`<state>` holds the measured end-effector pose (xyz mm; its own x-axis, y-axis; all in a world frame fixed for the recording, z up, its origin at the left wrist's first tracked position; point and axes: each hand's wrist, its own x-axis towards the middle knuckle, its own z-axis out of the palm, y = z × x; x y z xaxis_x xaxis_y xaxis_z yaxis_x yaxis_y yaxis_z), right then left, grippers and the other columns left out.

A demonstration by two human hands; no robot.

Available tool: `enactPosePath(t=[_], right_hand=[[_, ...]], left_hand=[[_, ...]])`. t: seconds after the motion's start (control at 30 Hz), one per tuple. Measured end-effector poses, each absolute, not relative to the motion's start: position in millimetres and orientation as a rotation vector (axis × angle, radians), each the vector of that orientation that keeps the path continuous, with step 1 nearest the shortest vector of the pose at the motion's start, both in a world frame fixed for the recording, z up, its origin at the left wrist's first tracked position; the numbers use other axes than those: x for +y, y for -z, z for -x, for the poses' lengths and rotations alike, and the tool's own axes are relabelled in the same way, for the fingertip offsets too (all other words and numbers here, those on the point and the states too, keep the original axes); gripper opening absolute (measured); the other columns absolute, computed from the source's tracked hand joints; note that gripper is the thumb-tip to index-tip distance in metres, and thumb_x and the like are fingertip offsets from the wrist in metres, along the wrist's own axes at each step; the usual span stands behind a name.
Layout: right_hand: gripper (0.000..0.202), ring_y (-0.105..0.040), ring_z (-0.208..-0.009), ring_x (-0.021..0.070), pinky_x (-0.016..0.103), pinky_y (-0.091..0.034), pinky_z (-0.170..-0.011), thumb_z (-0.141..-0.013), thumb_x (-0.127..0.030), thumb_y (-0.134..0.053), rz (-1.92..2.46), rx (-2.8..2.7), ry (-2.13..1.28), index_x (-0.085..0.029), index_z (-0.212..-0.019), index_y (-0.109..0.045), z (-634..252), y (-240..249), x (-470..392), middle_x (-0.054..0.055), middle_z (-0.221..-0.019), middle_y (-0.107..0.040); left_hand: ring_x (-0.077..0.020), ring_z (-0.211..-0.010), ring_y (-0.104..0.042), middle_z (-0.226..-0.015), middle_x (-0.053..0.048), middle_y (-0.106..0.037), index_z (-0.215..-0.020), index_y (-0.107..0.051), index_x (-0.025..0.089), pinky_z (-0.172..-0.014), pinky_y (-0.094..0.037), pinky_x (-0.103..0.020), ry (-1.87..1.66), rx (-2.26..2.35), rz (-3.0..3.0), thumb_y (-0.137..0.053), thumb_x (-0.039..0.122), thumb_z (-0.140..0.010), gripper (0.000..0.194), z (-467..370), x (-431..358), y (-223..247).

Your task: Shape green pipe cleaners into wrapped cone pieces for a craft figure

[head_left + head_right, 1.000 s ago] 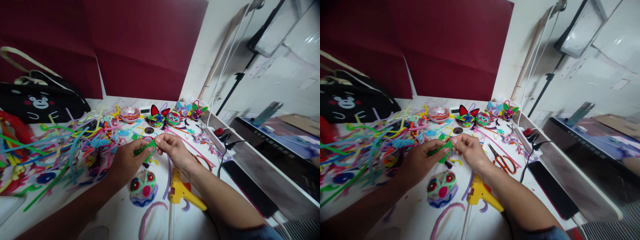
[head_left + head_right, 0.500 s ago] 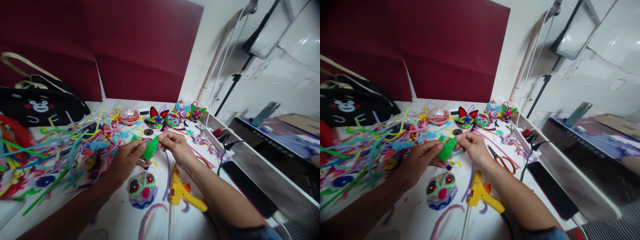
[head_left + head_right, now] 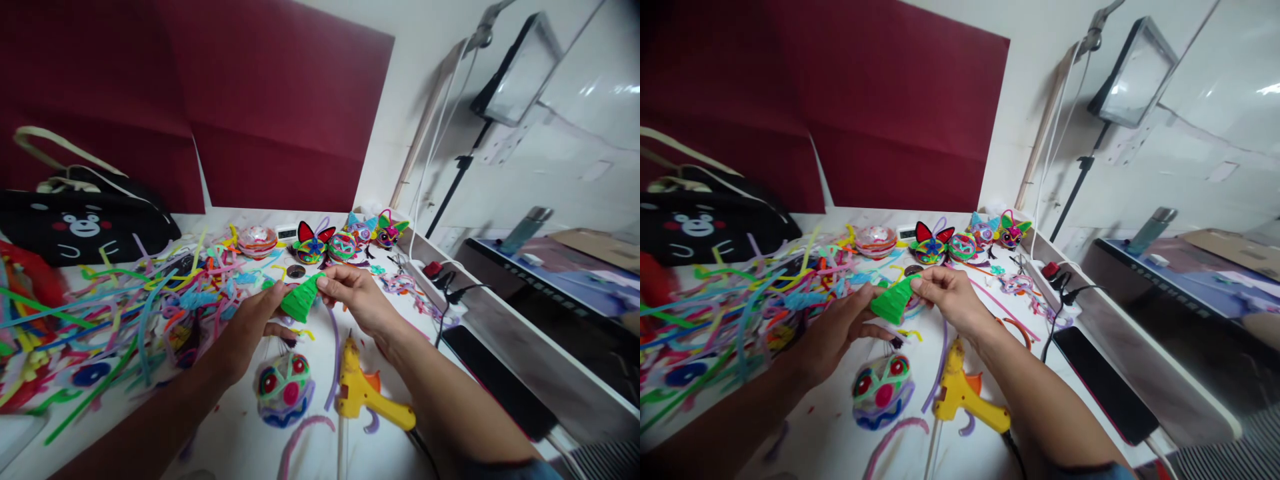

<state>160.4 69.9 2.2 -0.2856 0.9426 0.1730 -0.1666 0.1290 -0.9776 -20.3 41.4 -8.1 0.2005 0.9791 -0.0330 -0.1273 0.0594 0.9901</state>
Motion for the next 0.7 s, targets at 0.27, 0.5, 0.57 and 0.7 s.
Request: enactPosePath(t=[0.27, 0.5, 0.57, 0.7], right_hand=[[0.034, -0.05, -0.052, 0.0067, 0.02, -0.037, -0.052, -0.079, -0.045, -0.064, 0.818, -1.403, -1.518, -0.013, -0.066, -0.065, -165.2, 2.2, 74.3, 0.0, -0.06, -0.06], [0.031, -0.043, -0.05, 0.0069, 0.022, -0.033, -0.051, -0.069, -0.039, -0.075, 0.855, -1.505, -1.347, -0.015, -0.061, -0.058, -162.6, 2.7, 72.9, -0.005, -0.053, -0.051], [0.033, -0.042, -0.049, 0.0072, 0.022, -0.032, -0.05, -0.068, -0.039, -0.075, 0.864, -1.497, -1.34, -0.015, -0.057, -0.055, -162.0, 3.0, 72.5, -0.005, -0.051, -0.05], [0.034, -0.042, -0.048, 0.0075, 0.023, -0.033, -0.051, -0.066, -0.039, -0.076, 0.876, -1.477, -1.341, -0.015, -0.055, -0.054, -161.3, 2.7, 72.5, -0.005, -0.05, -0.05]], left_hand=[[-0.016, -0.054, -0.066, -0.057, 0.0, -0.066, -0.082, -0.062, 0.016, -0.05, -0.054, -0.024, -1.024, 1.148, -1.466, -0.056, 0.041, -0.084, 0.025, 20.9, 41.9, 12.1], [-0.0153, -0.051, -0.066, -0.056, 0.0, -0.067, -0.074, -0.06, 0.017, -0.049, -0.054, -0.024, -0.976, 1.16, -1.603, -0.052, 0.039, -0.086, 0.026, 22.4, 44.7, 16.6], [-0.015, -0.05, -0.066, -0.056, 0.0, -0.068, -0.072, -0.058, 0.018, -0.049, -0.054, -0.024, -0.964, 1.161, -1.648, -0.051, 0.038, -0.086, 0.026, 23.0, 44.2, 16.5], [-0.0146, -0.05, -0.065, -0.056, 0.0, -0.067, -0.067, -0.057, 0.018, -0.049, -0.053, -0.023, -0.965, 1.159, -1.697, -0.052, 0.036, -0.085, 0.026, 23.2, 43.3, 15.5]])
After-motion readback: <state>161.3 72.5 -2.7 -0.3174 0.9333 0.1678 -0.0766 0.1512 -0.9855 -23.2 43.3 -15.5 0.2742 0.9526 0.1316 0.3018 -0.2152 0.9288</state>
